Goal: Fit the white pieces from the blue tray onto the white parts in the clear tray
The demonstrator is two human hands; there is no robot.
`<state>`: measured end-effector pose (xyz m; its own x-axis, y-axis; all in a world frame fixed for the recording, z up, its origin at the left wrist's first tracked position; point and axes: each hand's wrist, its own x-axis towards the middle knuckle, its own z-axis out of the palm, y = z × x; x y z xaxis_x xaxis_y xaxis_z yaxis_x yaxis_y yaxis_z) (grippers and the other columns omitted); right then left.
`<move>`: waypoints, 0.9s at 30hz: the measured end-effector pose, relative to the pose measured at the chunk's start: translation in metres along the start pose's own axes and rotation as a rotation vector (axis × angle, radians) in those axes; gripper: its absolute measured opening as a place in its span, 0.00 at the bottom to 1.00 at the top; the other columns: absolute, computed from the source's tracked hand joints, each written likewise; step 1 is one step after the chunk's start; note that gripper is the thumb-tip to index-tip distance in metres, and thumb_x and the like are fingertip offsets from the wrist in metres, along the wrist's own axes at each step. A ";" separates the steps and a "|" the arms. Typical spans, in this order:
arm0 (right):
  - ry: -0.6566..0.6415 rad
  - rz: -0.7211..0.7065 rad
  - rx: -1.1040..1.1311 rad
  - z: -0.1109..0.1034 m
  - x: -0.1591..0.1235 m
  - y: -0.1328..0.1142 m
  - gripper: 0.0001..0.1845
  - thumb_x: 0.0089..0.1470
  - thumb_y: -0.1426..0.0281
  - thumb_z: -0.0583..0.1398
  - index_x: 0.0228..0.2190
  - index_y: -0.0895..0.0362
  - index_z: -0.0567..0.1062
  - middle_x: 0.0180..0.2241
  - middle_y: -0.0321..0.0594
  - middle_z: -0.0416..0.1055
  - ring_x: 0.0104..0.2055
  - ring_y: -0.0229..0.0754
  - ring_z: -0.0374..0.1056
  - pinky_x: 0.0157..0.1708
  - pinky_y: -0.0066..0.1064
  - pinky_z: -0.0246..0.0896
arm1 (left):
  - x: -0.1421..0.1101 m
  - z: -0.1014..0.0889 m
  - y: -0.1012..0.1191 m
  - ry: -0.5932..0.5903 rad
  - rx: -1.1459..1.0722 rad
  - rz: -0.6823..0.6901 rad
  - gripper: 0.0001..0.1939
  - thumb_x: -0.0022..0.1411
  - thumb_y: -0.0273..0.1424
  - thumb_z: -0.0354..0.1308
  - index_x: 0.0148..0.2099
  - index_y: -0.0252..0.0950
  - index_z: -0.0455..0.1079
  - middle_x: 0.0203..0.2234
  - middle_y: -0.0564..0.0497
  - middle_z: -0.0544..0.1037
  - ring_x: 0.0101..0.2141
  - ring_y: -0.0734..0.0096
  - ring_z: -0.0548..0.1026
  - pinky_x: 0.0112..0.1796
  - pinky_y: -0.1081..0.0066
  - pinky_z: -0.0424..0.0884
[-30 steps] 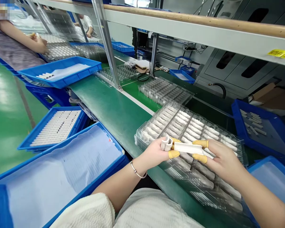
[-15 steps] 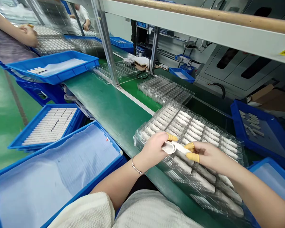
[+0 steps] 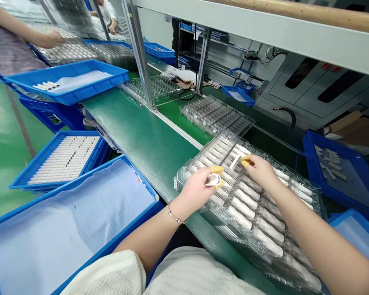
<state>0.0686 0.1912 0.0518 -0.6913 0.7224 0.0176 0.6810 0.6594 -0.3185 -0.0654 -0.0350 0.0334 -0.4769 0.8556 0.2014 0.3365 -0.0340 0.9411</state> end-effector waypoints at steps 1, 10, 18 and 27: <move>-0.004 -0.012 -0.024 0.001 0.000 -0.003 0.16 0.57 0.65 0.55 0.44 0.56 0.76 0.43 0.44 0.75 0.41 0.45 0.70 0.38 0.33 0.61 | 0.000 0.001 -0.001 -0.004 0.003 -0.001 0.18 0.59 0.26 0.60 0.53 0.40 0.73 0.50 0.50 0.79 0.50 0.61 0.76 0.53 0.64 0.69; -0.023 -0.005 -0.144 0.013 0.019 -0.031 0.22 0.52 0.58 0.62 0.45 0.57 0.75 0.37 0.49 0.76 0.43 0.55 0.70 0.37 0.37 0.59 | 0.002 0.003 -0.002 -0.007 0.043 -0.034 0.14 0.61 0.32 0.61 0.50 0.39 0.73 0.47 0.47 0.80 0.48 0.59 0.76 0.51 0.62 0.70; -0.014 -0.124 0.230 -0.001 -0.007 -0.041 0.28 0.60 0.66 0.54 0.60 0.57 0.60 0.33 0.39 0.74 0.32 0.42 0.73 0.32 0.32 0.69 | 0.009 -0.001 -0.004 0.083 -0.287 -0.110 0.18 0.57 0.31 0.66 0.50 0.37 0.74 0.51 0.45 0.78 0.51 0.58 0.75 0.53 0.61 0.69; -0.233 -0.540 0.432 0.000 -0.061 -0.043 0.28 0.61 0.60 0.57 0.61 0.43 0.58 0.34 0.39 0.77 0.32 0.48 0.77 0.28 0.36 0.77 | 0.015 0.014 -0.006 -0.077 -0.509 -0.251 0.22 0.44 0.37 0.74 0.41 0.35 0.75 0.34 0.51 0.78 0.35 0.68 0.75 0.43 0.68 0.73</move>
<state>0.0813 0.1184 0.0647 -0.9701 0.2251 0.0909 0.1081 0.7357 -0.6686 -0.0628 -0.0151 0.0274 -0.4245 0.9042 -0.0478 -0.2226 -0.0531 0.9735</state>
